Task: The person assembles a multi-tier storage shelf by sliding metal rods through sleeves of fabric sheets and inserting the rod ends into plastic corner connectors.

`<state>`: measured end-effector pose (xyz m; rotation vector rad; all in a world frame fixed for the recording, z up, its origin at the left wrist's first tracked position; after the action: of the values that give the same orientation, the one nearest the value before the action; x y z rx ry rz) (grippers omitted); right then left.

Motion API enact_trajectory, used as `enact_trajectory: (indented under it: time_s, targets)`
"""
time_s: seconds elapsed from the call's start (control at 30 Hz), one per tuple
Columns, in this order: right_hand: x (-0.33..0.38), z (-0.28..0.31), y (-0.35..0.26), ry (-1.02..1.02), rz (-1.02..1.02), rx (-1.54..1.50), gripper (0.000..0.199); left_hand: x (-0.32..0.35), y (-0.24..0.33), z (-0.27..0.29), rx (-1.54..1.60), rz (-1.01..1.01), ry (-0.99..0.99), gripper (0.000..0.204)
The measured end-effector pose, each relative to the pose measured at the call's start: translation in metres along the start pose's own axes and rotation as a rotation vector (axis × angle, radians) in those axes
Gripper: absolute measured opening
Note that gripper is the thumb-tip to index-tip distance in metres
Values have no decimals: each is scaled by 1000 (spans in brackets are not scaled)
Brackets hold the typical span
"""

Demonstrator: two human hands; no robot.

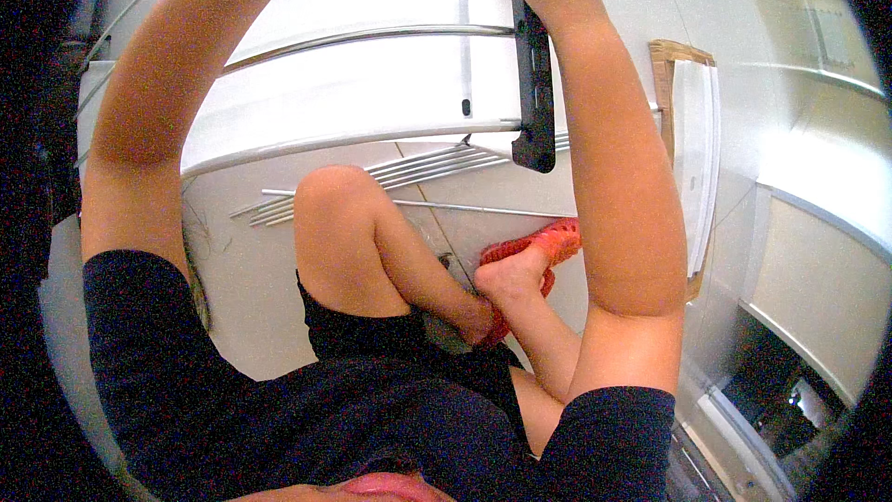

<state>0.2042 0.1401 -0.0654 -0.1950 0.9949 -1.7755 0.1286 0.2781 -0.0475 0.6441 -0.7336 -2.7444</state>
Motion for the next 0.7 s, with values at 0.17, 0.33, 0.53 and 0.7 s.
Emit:
enact_trajectory:
  time_s: [0.17, 0.33, 0.53, 0.7]
  targets:
    - [0, -4, 2, -14, -46, -86, 32, 18, 17, 17, 23, -190, 196, 17]
    - [-1, -4, 4, -26, -2, -36, 30, 76, 63, 7, 408, -23, -30, 12]
    - [-1, -3, 4, -17, -84, 26, 30, 98, 81, -25, 187, 14, -211, 21]
    - [-4, -4, 12, 70, -7, -10, 31, 96, 89, -31, 155, 45, -279, 19]
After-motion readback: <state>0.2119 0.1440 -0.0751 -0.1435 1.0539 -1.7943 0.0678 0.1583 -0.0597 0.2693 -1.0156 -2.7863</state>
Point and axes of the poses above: each hand's wrist, its own x-axis away from the middle knuckle, its own z-axis out of the back of the hand, y = z × x, the point moved 4 cm from there along -x, towards the middle knuckle, and after that the axes turned 11 degrees about x, right-handed, at the moved point
